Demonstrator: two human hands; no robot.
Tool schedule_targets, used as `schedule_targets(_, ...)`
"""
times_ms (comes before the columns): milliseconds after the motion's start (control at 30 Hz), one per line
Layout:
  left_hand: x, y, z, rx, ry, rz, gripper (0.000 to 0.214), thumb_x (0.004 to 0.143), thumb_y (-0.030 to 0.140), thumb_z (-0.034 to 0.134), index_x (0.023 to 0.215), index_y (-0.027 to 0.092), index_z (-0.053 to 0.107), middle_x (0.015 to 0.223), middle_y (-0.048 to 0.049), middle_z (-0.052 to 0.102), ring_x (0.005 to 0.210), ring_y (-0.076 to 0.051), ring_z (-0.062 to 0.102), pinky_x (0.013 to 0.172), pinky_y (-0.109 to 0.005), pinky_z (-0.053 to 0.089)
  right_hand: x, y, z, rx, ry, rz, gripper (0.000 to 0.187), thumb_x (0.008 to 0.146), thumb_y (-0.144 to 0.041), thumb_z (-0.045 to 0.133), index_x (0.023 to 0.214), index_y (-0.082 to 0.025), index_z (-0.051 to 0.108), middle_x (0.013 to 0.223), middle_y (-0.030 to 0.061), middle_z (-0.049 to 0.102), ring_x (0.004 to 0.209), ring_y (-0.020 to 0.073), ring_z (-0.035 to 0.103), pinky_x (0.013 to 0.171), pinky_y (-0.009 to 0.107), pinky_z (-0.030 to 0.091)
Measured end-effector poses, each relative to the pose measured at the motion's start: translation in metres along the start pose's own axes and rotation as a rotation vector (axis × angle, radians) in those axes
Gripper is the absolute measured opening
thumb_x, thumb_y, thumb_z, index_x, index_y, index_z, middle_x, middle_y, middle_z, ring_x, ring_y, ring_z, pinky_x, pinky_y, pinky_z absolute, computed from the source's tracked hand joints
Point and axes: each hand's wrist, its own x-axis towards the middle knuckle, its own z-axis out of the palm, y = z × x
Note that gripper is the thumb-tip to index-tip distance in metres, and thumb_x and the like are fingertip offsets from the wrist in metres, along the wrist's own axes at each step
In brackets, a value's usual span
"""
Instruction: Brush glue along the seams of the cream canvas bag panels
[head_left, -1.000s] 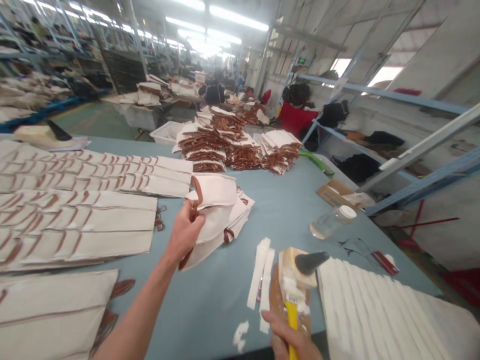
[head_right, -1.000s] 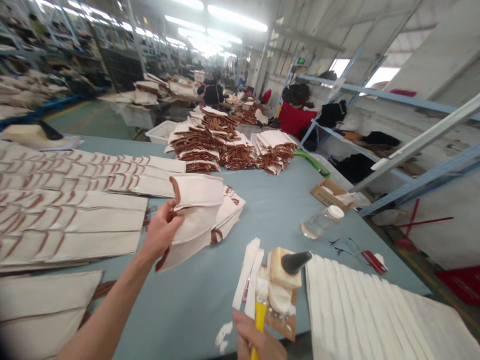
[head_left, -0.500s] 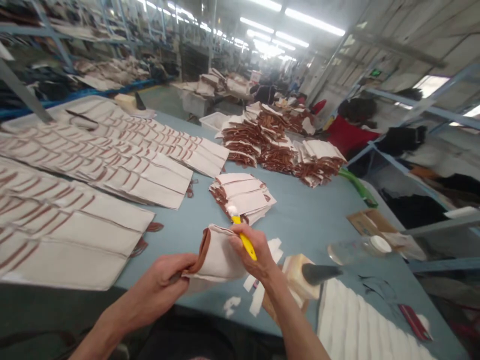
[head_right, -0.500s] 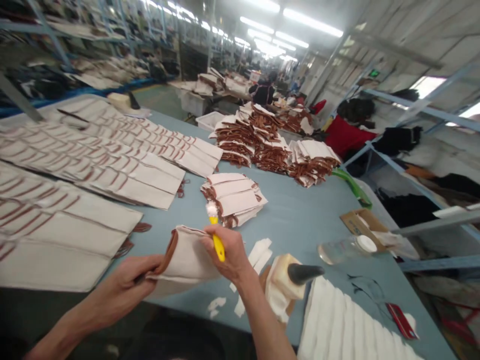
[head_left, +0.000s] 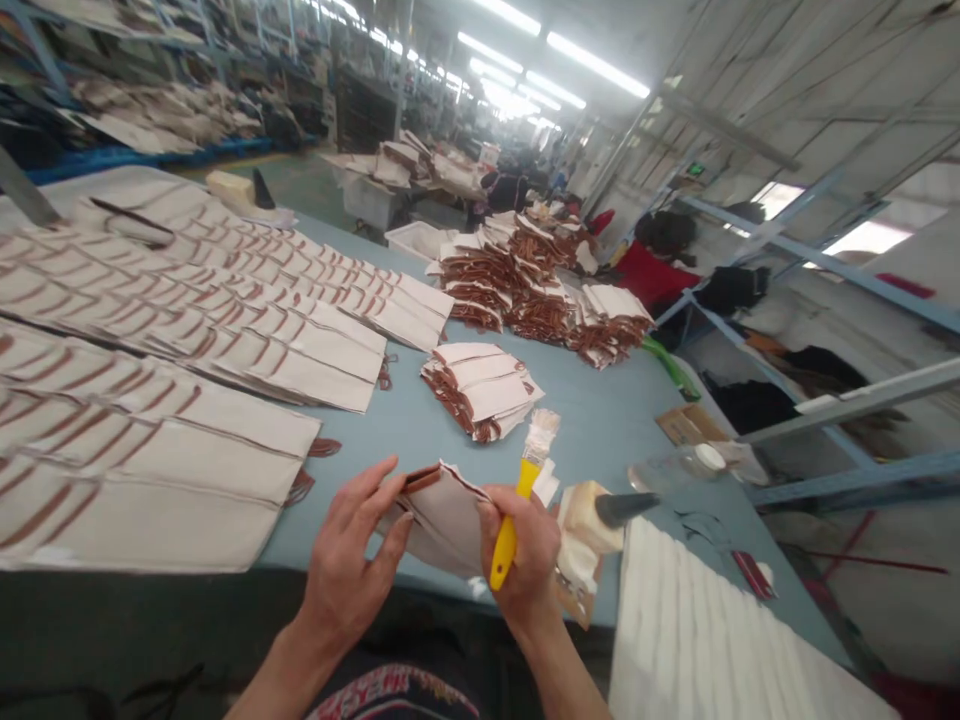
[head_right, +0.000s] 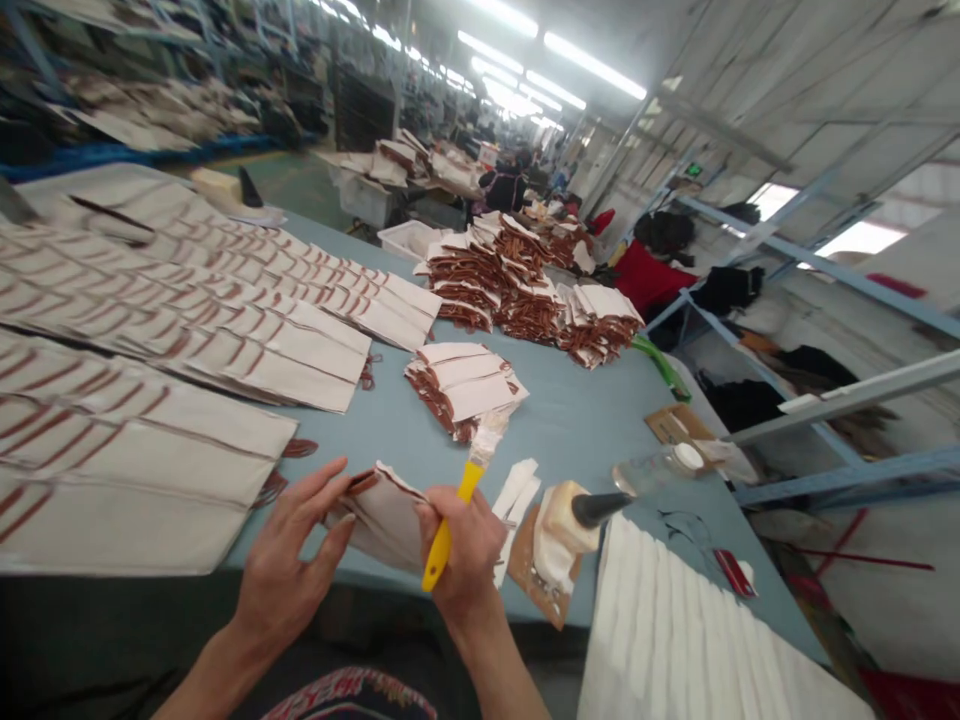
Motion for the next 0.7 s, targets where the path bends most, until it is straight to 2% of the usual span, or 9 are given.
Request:
schedule_targets(100,0.01,-0.003,-0.012,0.008,0.028,0.014,0.015,0.103,0.024,0.066,0.118,0.024,0.071,0.112,-0.0096,0.077,0.103,-0.026,0.072,0.096,-0.04,0.058,0.001,-0.011,0.009,-0.004,-0.015,-0.024,0.011,0.105,-0.016,0.058,0.107,-0.024,0.066,0.081,0.0048,0.079,0.068,0.0208,0.075,0.062,0.029,0.059)
schedule_targets(200,0.02,-0.004,-0.028,-0.004,0.0,-0.004,0.005,0.099,0.024,0.065,0.101,0.023,0.07,0.1,-0.0084,0.073,0.093,-0.026,0.068,0.088,-0.039,0.055,0.001,-0.017,0.016,0.002,-0.035,-0.061,0.013,0.106,-0.016,0.056,0.109,-0.024,0.066,0.083,0.0055,0.079,0.071,0.021,0.076,0.066,0.031,0.061)
schedule_targets(267,0.027,-0.004,-0.038,-0.088,-0.097,-0.037,0.007,0.096,0.023,0.062,0.091,0.023,0.066,0.094,-0.0066,0.07,0.086,-0.025,0.066,0.081,-0.036,0.054,0.001,-0.019,0.019,0.005,-0.065,-0.084,0.013,0.108,-0.017,0.055,0.109,-0.023,0.066,0.085,0.0065,0.08,0.075,0.0211,0.077,0.07,0.031,0.061)
schedule_targets(333,0.033,-0.006,-0.045,-0.218,-0.247,-0.117,0.01,0.094,0.026,0.061,0.084,0.024,0.063,0.083,-0.0031,0.067,0.076,-0.022,0.064,0.072,-0.032,0.053,0.0,-0.02,0.021,0.004,-0.108,-0.106,0.012,0.11,-0.019,0.053,0.11,-0.022,0.065,0.088,0.0077,0.081,0.077,0.0212,0.077,0.071,0.032,0.061)
schedule_targets(400,0.039,-0.008,-0.05,-0.381,-0.438,-0.258,0.014,0.095,0.033,0.059,0.086,0.023,0.063,0.079,-0.0015,0.068,0.072,-0.022,0.065,0.068,-0.03,0.054,0.0,-0.021,0.023,0.011,-0.149,-0.134,0.012,0.111,-0.021,0.053,0.109,-0.021,0.065,0.09,0.0087,0.081,0.076,0.0209,0.075,0.07,0.032,0.06)
schedule_targets(500,0.047,-0.01,-0.055,-0.575,-0.646,-0.438,0.028,0.1,0.042,0.052,0.093,0.021,0.069,0.088,-0.0032,0.074,0.081,-0.023,0.069,0.076,-0.03,0.057,0.001,-0.017,0.025,0.079,-0.21,-0.181,0.017,0.113,-0.026,0.051,0.106,-0.021,0.066,0.089,0.0081,0.081,0.072,0.0192,0.071,0.069,0.031,0.058)
schedule_targets(600,0.05,-0.004,-0.057,-0.593,-0.68,-0.442,0.03,0.1,0.038,0.051,0.089,0.021,0.073,0.088,-0.0026,0.074,0.082,-0.022,0.068,0.077,-0.028,0.055,0.004,-0.01,0.02,0.176,-0.282,-0.195,0.024,0.115,-0.035,0.049,0.104,-0.022,0.067,0.093,0.0076,0.082,0.075,0.0182,0.072,0.07,0.03,0.059)
schedule_targets(700,0.049,0.01,-0.059,-0.544,-0.668,-0.42,0.03,0.101,0.034,0.05,0.09,0.021,0.075,0.085,-0.0019,0.074,0.078,-0.021,0.068,0.073,-0.027,0.052,0.005,-0.006,0.004,0.32,-0.29,-0.044,0.041,0.115,-0.051,0.042,0.117,-0.021,0.07,0.089,0.0064,0.08,0.073,0.0175,0.072,0.068,0.03,0.059)
